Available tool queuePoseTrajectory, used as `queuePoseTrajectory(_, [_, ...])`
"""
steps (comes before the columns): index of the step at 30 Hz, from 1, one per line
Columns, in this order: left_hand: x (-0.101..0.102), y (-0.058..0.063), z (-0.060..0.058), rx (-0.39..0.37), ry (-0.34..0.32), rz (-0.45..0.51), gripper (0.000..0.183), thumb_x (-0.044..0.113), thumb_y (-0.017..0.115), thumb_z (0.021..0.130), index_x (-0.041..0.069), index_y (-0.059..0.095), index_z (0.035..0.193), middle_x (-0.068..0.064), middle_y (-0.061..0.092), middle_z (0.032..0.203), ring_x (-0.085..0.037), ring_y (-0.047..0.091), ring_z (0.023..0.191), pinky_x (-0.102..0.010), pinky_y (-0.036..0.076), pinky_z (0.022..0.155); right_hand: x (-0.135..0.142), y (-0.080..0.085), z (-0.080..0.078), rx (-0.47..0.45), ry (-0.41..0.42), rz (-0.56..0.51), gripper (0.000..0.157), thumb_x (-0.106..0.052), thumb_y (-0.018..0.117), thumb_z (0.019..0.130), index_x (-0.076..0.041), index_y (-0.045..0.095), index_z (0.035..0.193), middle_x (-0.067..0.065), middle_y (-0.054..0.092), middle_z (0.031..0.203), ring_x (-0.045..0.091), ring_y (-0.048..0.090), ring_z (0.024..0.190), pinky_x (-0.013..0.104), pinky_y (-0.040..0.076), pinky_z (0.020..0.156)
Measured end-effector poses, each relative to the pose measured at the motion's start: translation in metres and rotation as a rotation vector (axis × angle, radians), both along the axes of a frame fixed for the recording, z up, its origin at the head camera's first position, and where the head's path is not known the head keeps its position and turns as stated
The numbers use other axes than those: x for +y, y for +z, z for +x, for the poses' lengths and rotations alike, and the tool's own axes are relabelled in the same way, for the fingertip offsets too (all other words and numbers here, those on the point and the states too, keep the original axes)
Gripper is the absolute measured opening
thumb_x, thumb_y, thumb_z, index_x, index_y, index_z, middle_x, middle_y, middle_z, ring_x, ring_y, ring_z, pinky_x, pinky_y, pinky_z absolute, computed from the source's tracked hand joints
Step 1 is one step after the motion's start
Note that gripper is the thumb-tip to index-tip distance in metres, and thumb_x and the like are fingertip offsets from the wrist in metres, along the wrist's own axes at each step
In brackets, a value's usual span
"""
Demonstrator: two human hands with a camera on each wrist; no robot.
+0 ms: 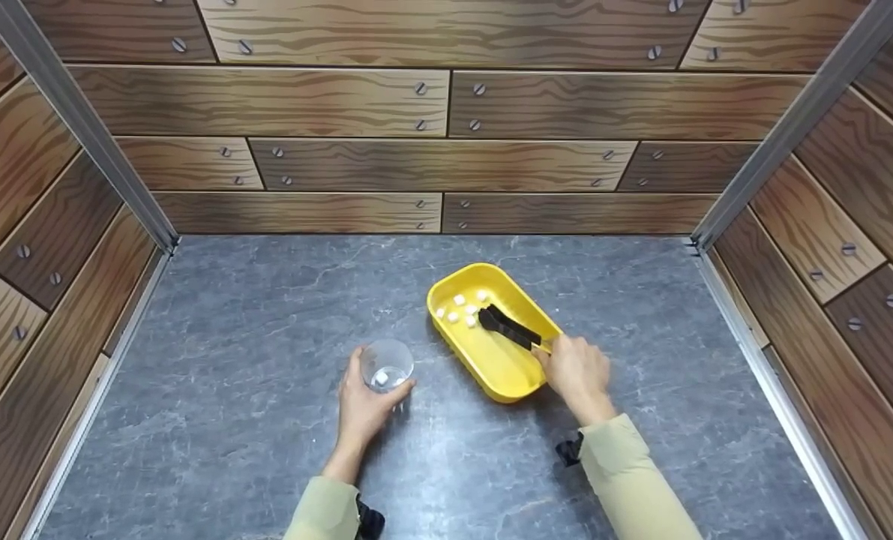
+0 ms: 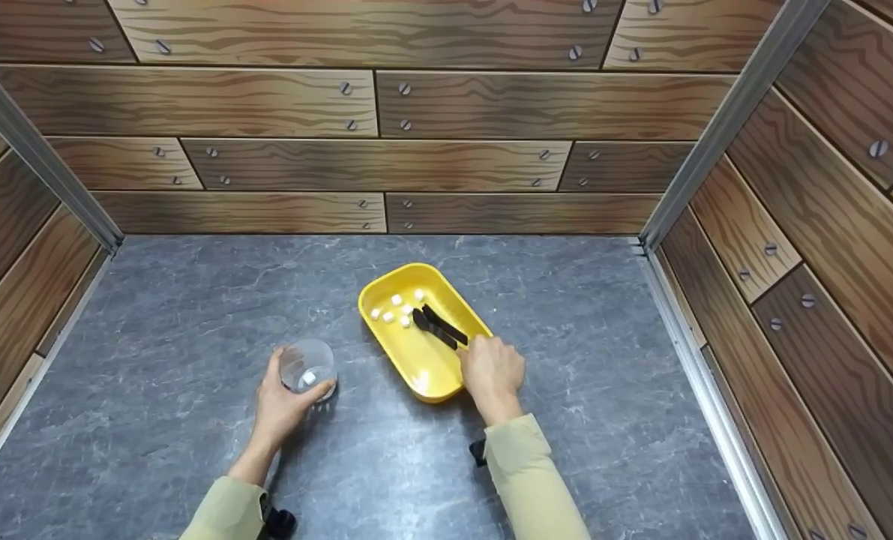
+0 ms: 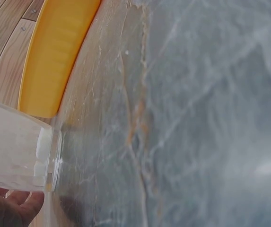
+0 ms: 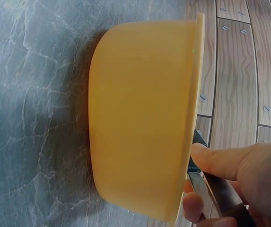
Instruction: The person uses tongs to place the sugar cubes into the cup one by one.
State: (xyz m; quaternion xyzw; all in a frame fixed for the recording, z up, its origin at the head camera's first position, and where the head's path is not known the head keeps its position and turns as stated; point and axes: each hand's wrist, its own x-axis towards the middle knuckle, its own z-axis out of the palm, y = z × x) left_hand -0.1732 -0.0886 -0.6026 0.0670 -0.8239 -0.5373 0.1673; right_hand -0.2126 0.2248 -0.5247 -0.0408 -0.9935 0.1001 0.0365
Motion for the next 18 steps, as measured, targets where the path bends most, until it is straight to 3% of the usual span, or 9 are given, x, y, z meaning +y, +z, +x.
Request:
queuePoseTrajectory(7, [0.0005,0.0005,-0.0004,-0.008,-0.007,0.013,0.099,0.037,0.093,0.063,-0.001,0.044,0.14,-0.026,0.054,0.131,-0.042,0.052,0.12,-0.054,0.041,0.101,0.0018,0.0005,0.003,0.042,0.012,-0.044,0.03,-0.04,0.07,0.09,-0.015,0.077,0.104,0.016,0.07,0.082,0.037,0.062,0.06,0.048,0.045,0.047])
queuePoseTrajectory(18, [0.0005,0.0009,-0.0002,-0.041,-0.012,0.011,0.099,0.036,0.092,0.065,-0.001,0.042,0.142,-0.027,0.052,0.134,-0.042,0.05,0.123,-0.054,0.041,0.102,0.0018,0.0069,0.0095,0.001,0.012,-0.121,0.039,-0.043,0.067,0.092,-0.013,0.075,0.115,0.015,0.072,0.093,0.023,0.052,0.053,0.036,0.037,0.045])
